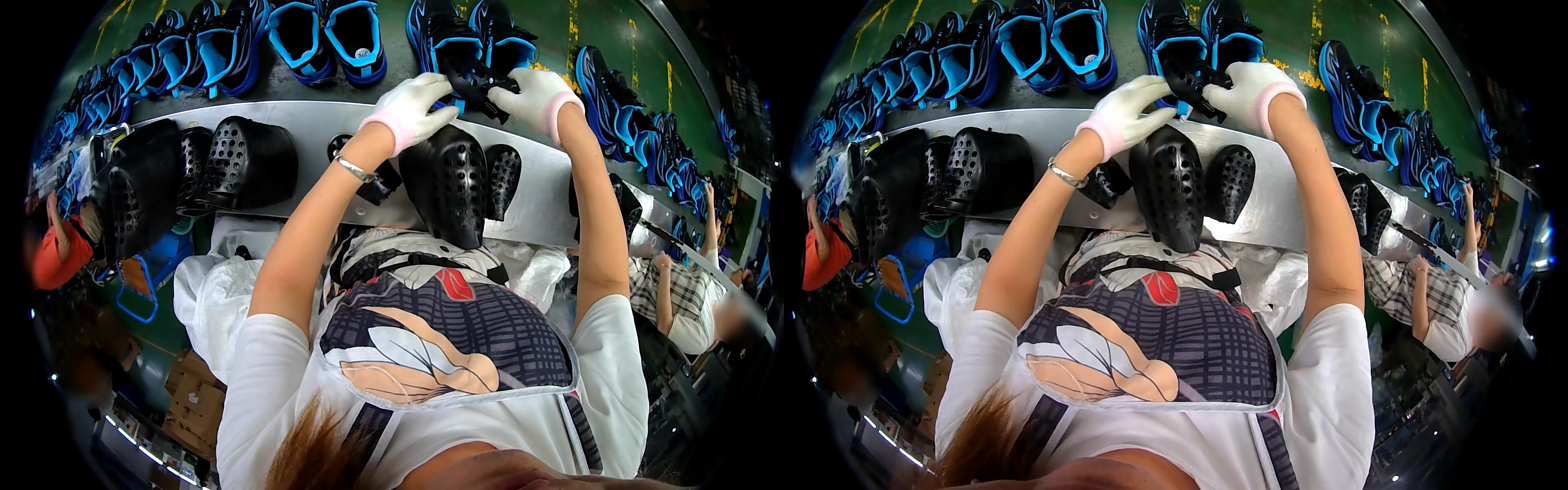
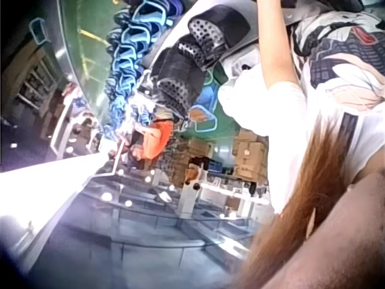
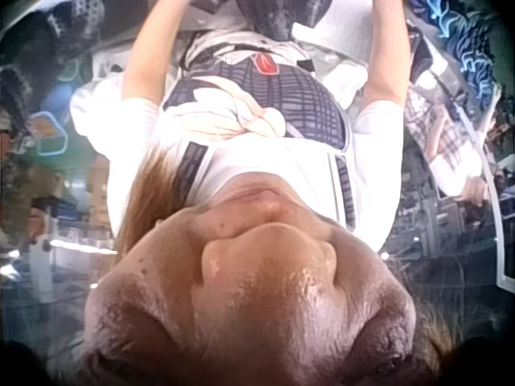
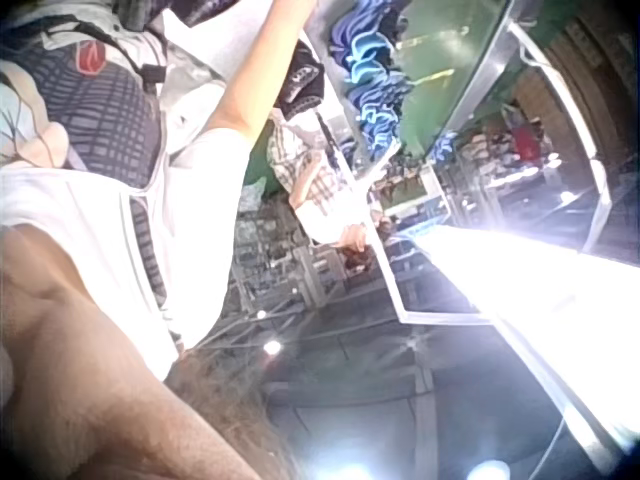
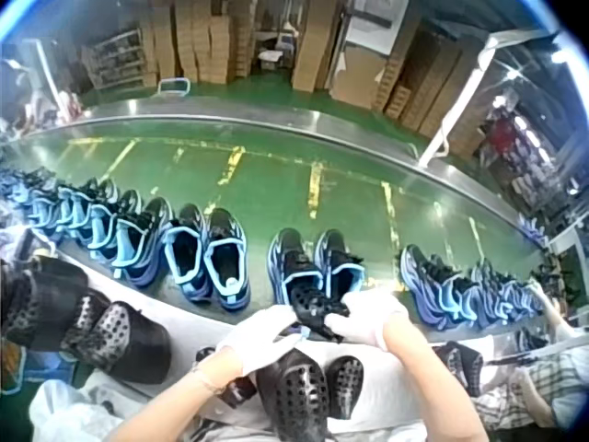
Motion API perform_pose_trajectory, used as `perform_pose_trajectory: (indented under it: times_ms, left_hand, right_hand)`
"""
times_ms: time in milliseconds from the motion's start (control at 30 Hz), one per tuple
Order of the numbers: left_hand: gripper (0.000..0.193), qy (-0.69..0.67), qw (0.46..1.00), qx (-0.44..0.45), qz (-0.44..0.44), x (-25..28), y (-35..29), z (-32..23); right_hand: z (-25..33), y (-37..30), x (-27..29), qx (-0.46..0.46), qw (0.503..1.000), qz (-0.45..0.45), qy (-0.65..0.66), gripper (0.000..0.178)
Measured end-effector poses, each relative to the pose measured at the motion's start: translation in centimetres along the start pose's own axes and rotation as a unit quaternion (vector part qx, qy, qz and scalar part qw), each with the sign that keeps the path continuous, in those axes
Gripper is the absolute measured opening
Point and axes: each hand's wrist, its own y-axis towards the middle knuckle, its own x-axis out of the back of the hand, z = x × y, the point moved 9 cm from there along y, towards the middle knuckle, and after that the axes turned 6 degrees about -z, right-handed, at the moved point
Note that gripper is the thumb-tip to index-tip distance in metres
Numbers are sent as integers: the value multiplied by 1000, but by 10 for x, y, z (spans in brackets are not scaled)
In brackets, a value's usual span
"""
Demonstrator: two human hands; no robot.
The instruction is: The person reaches into a large bag to retrieve black plastic shoe lasts and places them onto a work table, then takes blue and black shoe uppers from a conveyor belt and stretches them over the lasts.
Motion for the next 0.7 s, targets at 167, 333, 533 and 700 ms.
perform_pose_trajectory:
  times_ms: [167,333,533,700]
  left_hand:
    - [38,56,998,-7,-2,-18,2,18]
    - [41,98,985,50,136,-41,19,26]
    - [38,158,913,212,311,-84,38,69]
    - [49,151,909,214,325,-97,42,86]
  right_hand:
    - [19,32,-12,-25,995,-43,-84,49]
    - [19,85,-51,-59,992,-90,-68,51]
    - [22,128,-78,-102,994,-28,-24,37]
    - [15,142,-93,-94,995,-25,-37,34]
